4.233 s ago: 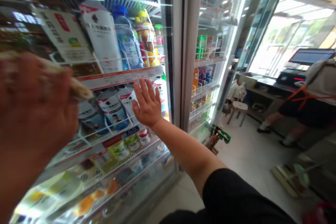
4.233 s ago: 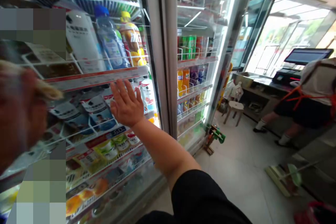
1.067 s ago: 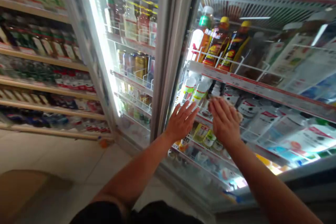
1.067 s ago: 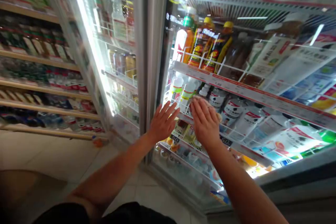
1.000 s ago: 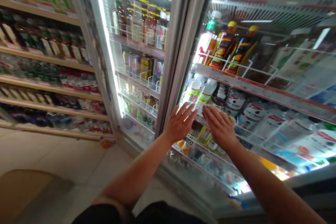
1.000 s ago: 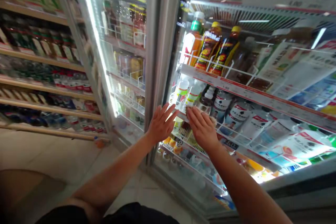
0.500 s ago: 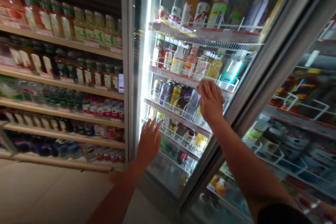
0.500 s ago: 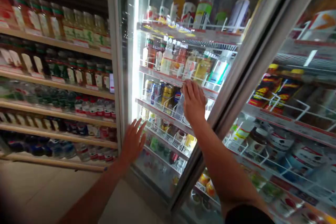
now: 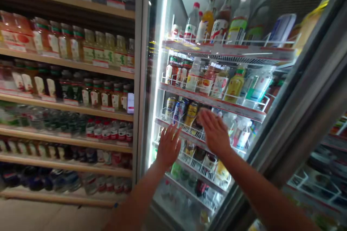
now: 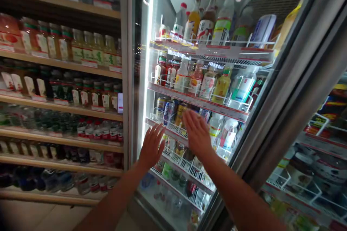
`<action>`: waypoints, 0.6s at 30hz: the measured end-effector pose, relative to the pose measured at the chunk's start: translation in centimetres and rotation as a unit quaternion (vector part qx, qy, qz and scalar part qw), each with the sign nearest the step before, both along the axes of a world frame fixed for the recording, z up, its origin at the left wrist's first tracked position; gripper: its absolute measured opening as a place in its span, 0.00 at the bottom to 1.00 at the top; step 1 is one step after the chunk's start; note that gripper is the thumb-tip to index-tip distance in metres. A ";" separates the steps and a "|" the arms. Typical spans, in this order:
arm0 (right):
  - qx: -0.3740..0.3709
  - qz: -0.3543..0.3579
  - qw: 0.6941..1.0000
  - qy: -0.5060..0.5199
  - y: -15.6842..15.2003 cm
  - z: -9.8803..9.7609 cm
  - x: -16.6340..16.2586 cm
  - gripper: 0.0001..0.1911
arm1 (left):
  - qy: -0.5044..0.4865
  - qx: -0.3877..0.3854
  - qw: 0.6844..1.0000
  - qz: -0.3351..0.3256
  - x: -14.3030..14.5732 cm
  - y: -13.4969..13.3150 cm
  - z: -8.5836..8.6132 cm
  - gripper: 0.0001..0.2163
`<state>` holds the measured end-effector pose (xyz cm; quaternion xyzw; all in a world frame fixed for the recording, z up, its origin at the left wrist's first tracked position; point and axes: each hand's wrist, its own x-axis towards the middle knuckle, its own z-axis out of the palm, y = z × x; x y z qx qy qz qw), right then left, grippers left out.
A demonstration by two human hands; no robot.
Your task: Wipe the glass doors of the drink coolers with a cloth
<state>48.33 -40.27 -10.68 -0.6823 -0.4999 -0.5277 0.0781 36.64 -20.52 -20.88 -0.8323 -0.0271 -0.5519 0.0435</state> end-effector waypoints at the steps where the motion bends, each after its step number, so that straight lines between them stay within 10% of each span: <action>1: -0.044 0.026 0.999 -0.013 0.1 -1.5 -0.1 0.40 | 0.001 0.010 1.000 0.002 0.4 0.2 0.6 0.28; 4: -0.086 0.065 0.994 -0.031 0.2 -3.7 0.1 0.39 | 0.001 0.040 0.999 0.007 1.2 1.2 2.2 0.28; 10: 0.054 -0.022 0.998 -0.010 0.9 1.8 0.7 0.39 | -0.046 0.076 0.996 0.005 3.2 4.9 4.5 0.29; 18: -0.072 -0.036 0.996 -0.040 4.8 0.9 -0.1 0.39 | -0.108 0.137 0.981 -0.080 7.2 11.7 8.4 0.30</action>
